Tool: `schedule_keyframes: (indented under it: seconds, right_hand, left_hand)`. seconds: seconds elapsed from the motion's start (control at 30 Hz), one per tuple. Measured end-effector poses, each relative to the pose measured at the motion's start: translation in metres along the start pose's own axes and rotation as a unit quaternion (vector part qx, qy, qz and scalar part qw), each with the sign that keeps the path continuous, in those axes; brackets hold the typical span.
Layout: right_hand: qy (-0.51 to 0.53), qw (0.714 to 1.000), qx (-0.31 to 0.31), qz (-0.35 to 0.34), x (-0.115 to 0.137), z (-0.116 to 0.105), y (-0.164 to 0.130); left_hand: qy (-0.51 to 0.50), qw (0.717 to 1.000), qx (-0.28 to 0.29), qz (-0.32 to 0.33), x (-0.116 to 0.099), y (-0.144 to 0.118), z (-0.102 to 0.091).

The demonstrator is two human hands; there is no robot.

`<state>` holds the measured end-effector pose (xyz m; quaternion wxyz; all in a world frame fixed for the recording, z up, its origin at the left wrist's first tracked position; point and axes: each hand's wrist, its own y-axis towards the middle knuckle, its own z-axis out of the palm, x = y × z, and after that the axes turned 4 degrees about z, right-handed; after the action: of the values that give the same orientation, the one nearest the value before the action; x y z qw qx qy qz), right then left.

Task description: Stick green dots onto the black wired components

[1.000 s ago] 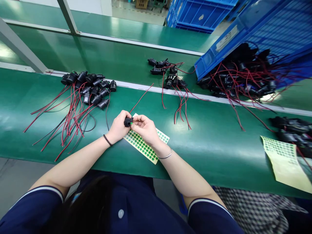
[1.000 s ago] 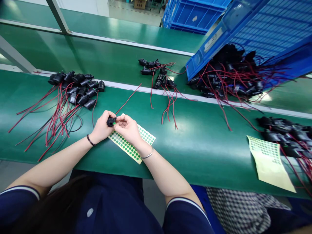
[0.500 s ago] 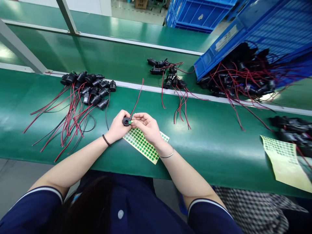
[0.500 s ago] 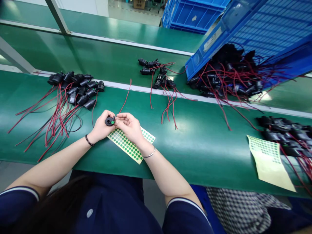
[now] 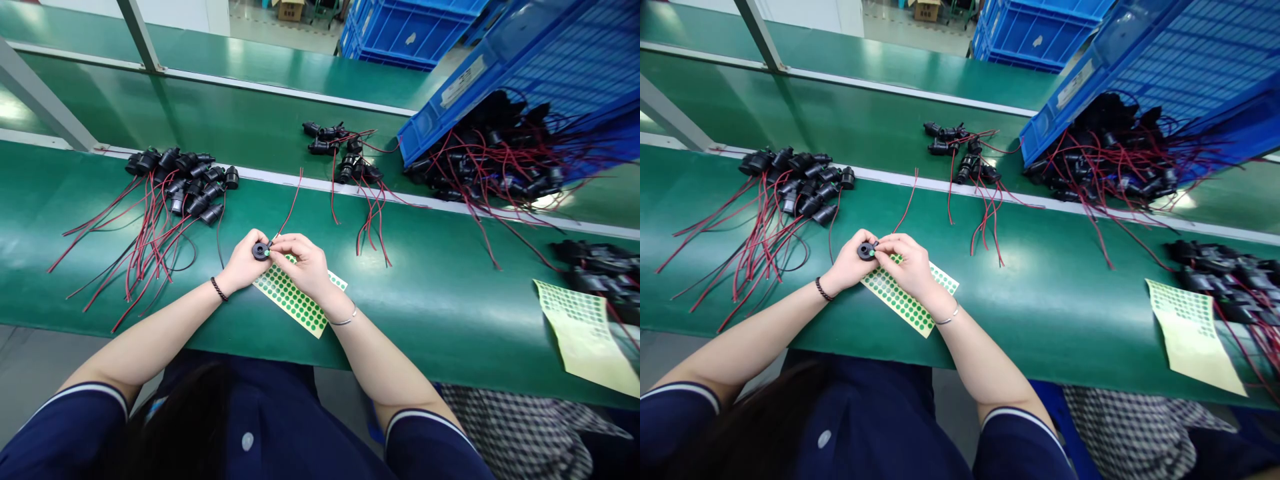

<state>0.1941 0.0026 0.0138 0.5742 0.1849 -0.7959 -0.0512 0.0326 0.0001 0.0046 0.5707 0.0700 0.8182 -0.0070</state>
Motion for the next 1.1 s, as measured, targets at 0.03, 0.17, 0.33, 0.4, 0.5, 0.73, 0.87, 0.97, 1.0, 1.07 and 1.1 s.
schedule_keyframes:
  seconds: [0.03, 0.17, 0.33, 0.4, 0.5, 0.73, 0.87, 0.97, 1.0, 1.07, 1.1]
  right_hand:
    - [-0.004, 1.000, 0.000, 0.001, 0.000, 0.000, 0.000]
    - [-0.018, 1.000, -0.006, -0.001, -0.001, 0.001, -0.001]
    - [-0.027, 1.000, -0.011, -0.004, -0.002, 0.002, -0.002]
    - [-0.025, 1.000, -0.016, -0.008, -0.001, 0.002, -0.002]
    - [-0.022, 0.999, -0.022, -0.014, -0.001, 0.002, -0.002]
    - [0.008, 1.000, -0.024, 0.009, -0.003, 0.005, -0.003]
    - [0.072, 0.996, -0.028, 0.036, -0.007, 0.011, -0.004]
    - [0.135, 0.988, -0.022, 0.070, -0.008, 0.014, -0.005]
    - [0.152, 0.985, -0.020, 0.080, -0.008, 0.015, -0.005]
    - [0.182, 0.978, -0.016, 0.098, -0.008, 0.016, -0.004]
    - [0.194, 0.975, -0.015, 0.105, -0.008, 0.016, -0.004]
  left_hand:
    - [0.001, 1.000, 0.000, 0.000, 0.000, 0.000, 0.000]
    - [0.004, 1.000, 0.002, 0.001, -0.001, 0.000, 0.000]
    - [0.008, 1.000, 0.005, -0.001, -0.001, 0.000, 0.000]
    - [0.013, 1.000, 0.008, 0.000, -0.001, -0.001, 0.001]
    - [0.014, 1.000, 0.016, 0.005, -0.002, -0.001, 0.001]
    - [-0.005, 1.000, 0.011, -0.018, -0.003, 0.000, 0.002]
    - [-0.014, 1.000, 0.003, -0.023, 0.000, 0.000, 0.003]
    - [-0.017, 1.000, -0.004, -0.018, 0.001, 0.000, 0.004]
    - [-0.015, 1.000, -0.006, -0.015, 0.001, 0.000, 0.004]
    - [-0.006, 1.000, -0.009, -0.008, 0.001, -0.001, 0.003]
    - [0.001, 1.000, -0.011, -0.003, 0.001, -0.001, 0.003]
